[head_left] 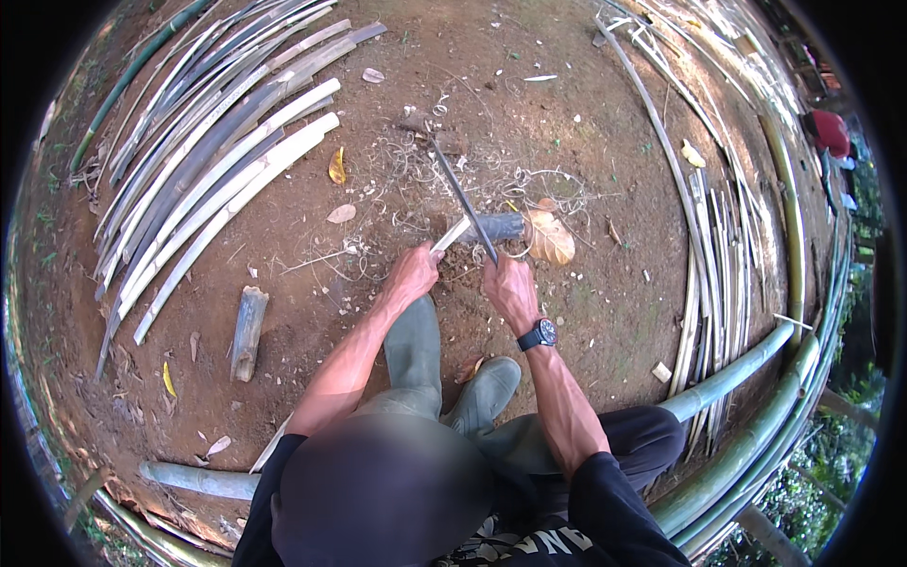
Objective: The person sits on the ground and uses a machete to shave the outer layer off long bamboo strips. They hold the bamboo against a wooden block and repeatedly strike it with the blade to remove the dark outer skin, revealing the lighter inner wood. The person works on multiple strips, placing the finished pieces aside.
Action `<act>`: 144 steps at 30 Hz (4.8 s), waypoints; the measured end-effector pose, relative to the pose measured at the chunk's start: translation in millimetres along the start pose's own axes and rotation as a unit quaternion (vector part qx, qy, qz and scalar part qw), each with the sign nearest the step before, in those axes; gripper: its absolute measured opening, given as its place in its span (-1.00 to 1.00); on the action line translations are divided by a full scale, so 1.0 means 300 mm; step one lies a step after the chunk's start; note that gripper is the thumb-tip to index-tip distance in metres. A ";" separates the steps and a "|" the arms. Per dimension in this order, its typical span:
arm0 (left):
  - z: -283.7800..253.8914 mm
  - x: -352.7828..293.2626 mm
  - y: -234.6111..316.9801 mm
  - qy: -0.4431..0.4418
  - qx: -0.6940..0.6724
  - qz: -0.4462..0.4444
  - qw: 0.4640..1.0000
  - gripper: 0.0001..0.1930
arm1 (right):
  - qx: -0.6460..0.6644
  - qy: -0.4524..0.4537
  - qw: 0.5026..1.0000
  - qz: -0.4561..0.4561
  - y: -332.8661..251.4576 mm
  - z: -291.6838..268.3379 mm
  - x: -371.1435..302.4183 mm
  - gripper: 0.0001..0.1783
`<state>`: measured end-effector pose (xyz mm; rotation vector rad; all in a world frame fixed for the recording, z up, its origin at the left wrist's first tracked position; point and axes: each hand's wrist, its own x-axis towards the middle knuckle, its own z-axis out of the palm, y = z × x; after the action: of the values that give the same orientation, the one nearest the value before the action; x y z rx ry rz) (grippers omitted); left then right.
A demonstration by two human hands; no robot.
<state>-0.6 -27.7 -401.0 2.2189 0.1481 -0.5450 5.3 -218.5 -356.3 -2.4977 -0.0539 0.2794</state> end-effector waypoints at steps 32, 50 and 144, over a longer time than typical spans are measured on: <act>0.009 0.024 -0.025 0.003 0.002 0.034 0.999 -0.78 | -0.050 -0.054 0.997 -0.002 0.020 -0.013 0.015 -0.66; -0.001 0.019 -0.021 0.000 -0.009 0.026 1.000 -0.78 | 0.037 0.013 0.999 0.032 -0.061 -0.019 0.024 -0.65; -0.073 0.057 -0.080 -0.120 -0.194 -0.110 0.967 -0.56 | 0.215 -0.115 0.954 0.175 0.080 0.115 -0.016 -0.60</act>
<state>15.4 3.1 -412.9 1.7512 0.3456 -0.8260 -7.3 -218.4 -396.7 -2.0193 0.3262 0.6543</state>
